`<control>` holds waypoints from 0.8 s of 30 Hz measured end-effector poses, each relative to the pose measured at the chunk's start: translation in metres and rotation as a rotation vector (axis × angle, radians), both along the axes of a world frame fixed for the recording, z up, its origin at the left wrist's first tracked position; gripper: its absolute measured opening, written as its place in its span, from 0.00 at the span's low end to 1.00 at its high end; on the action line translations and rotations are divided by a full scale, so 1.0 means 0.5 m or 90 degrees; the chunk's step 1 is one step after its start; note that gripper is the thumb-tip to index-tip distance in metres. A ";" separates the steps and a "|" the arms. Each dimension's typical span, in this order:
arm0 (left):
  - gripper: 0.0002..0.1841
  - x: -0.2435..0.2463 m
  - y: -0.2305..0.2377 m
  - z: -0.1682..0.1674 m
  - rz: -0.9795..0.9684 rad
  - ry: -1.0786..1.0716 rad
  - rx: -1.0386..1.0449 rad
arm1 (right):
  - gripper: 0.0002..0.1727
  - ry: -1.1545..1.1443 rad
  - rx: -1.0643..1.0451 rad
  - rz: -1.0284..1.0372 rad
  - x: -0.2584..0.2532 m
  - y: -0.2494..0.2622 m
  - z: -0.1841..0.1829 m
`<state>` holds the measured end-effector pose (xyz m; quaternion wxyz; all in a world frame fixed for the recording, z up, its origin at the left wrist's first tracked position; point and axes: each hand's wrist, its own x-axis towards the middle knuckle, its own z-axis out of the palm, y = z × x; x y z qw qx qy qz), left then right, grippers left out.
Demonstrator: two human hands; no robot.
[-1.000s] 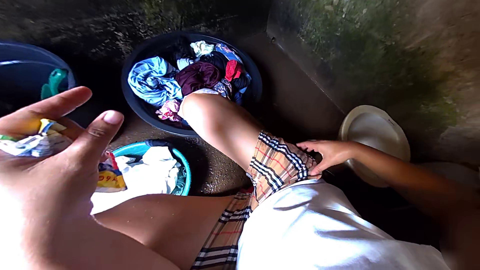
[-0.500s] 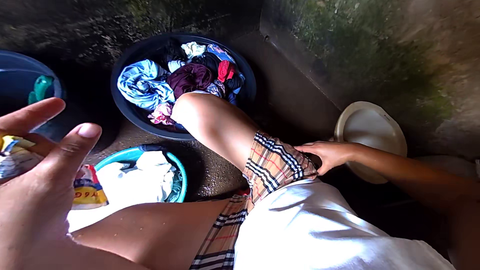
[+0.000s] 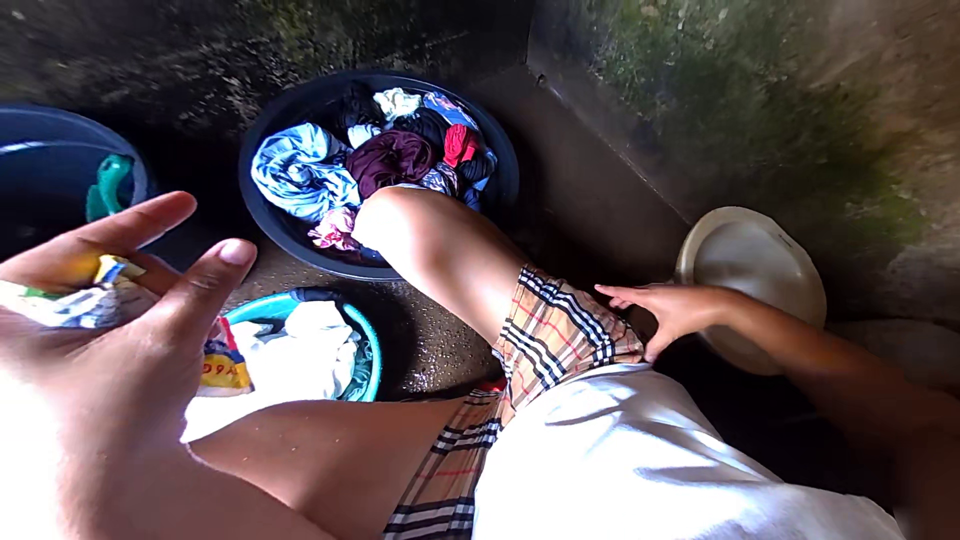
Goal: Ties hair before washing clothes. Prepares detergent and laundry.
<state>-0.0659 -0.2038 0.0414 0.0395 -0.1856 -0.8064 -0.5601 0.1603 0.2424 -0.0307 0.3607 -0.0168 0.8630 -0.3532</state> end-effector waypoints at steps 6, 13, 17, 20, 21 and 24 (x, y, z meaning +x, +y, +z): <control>0.25 -0.003 -0.003 0.017 -0.007 0.065 -0.006 | 0.24 -0.139 0.189 0.155 -0.084 -0.024 0.065; 0.24 -0.046 -0.027 0.030 0.075 0.075 -0.149 | 0.19 0.269 0.393 0.145 -0.204 -0.081 0.149; 0.21 -0.054 -0.007 0.090 0.063 0.127 -0.142 | 0.20 0.486 0.278 0.172 -0.261 -0.147 0.216; 0.19 -0.048 0.005 0.141 0.083 0.128 -0.120 | 0.20 0.560 0.244 0.183 -0.314 -0.187 0.260; 0.18 -0.048 0.003 0.151 0.086 0.129 -0.110 | 0.19 0.572 0.251 0.181 -0.329 -0.196 0.269; 0.19 -0.043 -0.015 0.166 0.096 0.132 -0.092 | 0.18 0.591 0.248 0.179 -0.359 -0.197 0.274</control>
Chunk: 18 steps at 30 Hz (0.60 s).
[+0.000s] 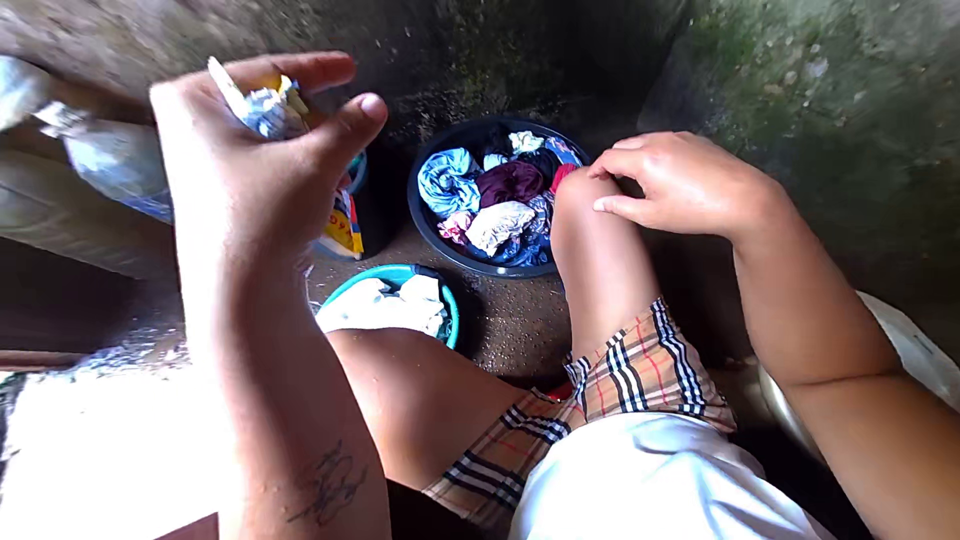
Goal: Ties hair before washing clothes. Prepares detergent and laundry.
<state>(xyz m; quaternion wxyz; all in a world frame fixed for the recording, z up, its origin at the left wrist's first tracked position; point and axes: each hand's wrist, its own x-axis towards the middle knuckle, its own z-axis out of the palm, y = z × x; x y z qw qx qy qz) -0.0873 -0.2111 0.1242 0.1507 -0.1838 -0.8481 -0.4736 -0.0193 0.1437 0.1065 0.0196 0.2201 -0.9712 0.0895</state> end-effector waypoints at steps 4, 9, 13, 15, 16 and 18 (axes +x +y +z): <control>0.21 0.028 -0.003 -0.003 0.072 -0.030 0.027 | 0.15 -0.086 -0.052 0.124 -0.059 -0.023 -0.065; 0.18 0.044 0.003 -0.025 0.119 -0.096 0.034 | 0.20 -0.485 -0.089 0.335 0.005 -0.217 -0.300; 0.18 0.047 -0.031 -0.040 0.131 -0.099 0.008 | 0.18 -0.576 -0.051 0.504 0.118 -0.323 -0.382; 0.18 0.050 -0.043 -0.050 0.133 -0.092 0.005 | 0.12 -0.551 -0.031 0.583 0.130 -0.326 -0.376; 0.18 0.053 -0.041 -0.050 0.131 -0.088 0.007 | 0.10 -0.554 -0.036 0.607 0.135 -0.315 -0.370; 0.18 0.057 -0.022 -0.043 0.125 -0.078 0.015 | 0.09 -0.571 -0.042 0.606 0.136 -0.282 -0.354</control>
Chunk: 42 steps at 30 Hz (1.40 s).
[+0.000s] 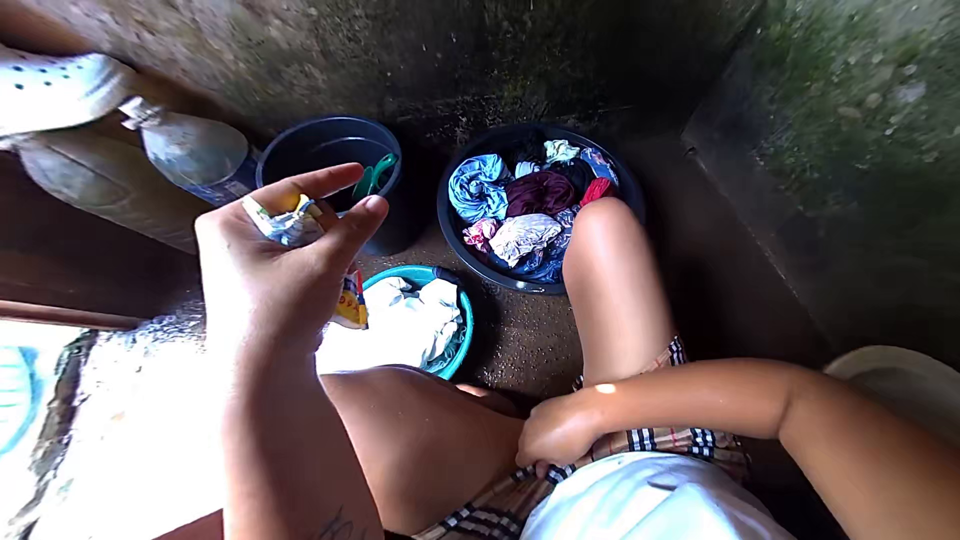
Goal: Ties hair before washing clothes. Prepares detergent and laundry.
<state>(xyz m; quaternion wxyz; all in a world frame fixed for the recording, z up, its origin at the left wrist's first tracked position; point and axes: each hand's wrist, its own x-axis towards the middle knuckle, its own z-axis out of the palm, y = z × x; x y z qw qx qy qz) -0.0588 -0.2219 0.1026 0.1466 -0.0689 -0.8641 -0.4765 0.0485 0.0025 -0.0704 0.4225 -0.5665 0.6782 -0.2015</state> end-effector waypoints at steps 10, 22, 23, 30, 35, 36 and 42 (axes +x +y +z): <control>0.08 -0.093 0.136 -0.048 -0.015 -0.087 0.364 | 0.14 0.341 -0.288 -0.549 -0.311 0.173 0.161; 0.15 -0.221 0.156 -0.138 0.197 -0.183 0.386 | 0.22 -0.160 -0.390 -0.530 -0.525 -0.043 0.129; 0.15 -0.226 0.167 -0.098 0.256 -0.256 0.373 | 0.22 -0.178 -0.383 -0.551 -0.533 -0.058 0.128; 0.23 -0.283 0.068 -0.181 0.165 -0.121 0.542 | 0.36 -0.712 -0.184 -0.696 -0.586 -0.145 0.118; 0.24 -0.316 0.036 -0.215 0.133 -0.087 0.399 | 0.22 -0.821 -0.178 -0.747 -0.627 -0.145 0.076; 0.25 -0.322 0.034 -0.218 0.130 -0.090 0.365 | 0.18 -0.811 -0.194 -0.763 -0.631 -0.148 0.085; 0.32 -0.303 0.030 -0.219 0.028 -0.090 0.252 | 0.13 -0.819 -0.221 -0.816 -0.597 -0.157 0.115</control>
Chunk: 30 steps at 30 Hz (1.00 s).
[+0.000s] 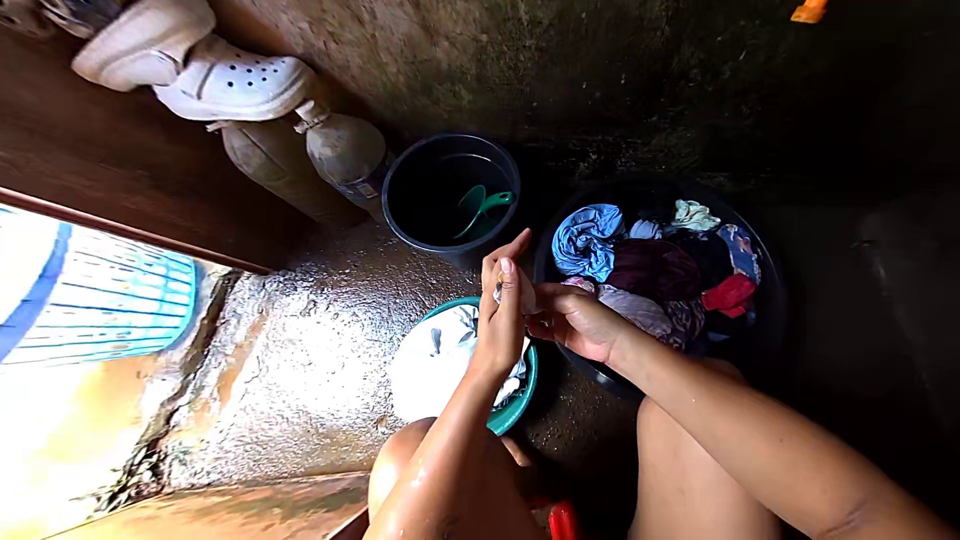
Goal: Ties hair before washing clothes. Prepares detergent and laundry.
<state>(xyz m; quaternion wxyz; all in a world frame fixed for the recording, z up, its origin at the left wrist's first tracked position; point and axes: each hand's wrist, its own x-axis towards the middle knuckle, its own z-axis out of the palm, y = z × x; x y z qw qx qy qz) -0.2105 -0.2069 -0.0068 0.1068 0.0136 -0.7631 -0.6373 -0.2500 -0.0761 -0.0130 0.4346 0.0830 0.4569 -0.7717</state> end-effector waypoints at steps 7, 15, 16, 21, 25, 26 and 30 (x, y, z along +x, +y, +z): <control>0.36 0.090 -0.002 0.016 -0.029 0.037 -0.074 | 0.18 0.179 -0.046 0.068 0.037 0.025 0.001; 0.28 0.110 -0.007 -0.144 0.122 -0.303 -0.069 | 0.24 0.221 -0.089 -0.223 -0.015 0.106 0.023; 0.25 0.118 0.007 -0.200 0.097 -0.402 -0.145 | 0.22 0.209 -0.114 -0.262 -0.018 0.114 0.031; 0.30 0.182 0.088 -0.427 -0.033 -0.737 -0.473 | 0.18 0.164 -0.167 -0.350 -0.016 0.140 0.049; 0.44 0.223 0.113 -0.509 0.007 -0.694 -0.594 | 0.18 0.169 -0.136 -0.351 -0.012 0.154 0.051; 0.42 0.228 0.111 -0.517 -0.003 -0.668 -0.610 | 0.18 0.171 -0.132 -0.348 -0.011 0.158 0.053; 0.40 0.210 0.158 -0.513 -0.083 -0.620 -0.582 | 0.18 0.187 -0.133 -0.341 -0.010 0.164 0.061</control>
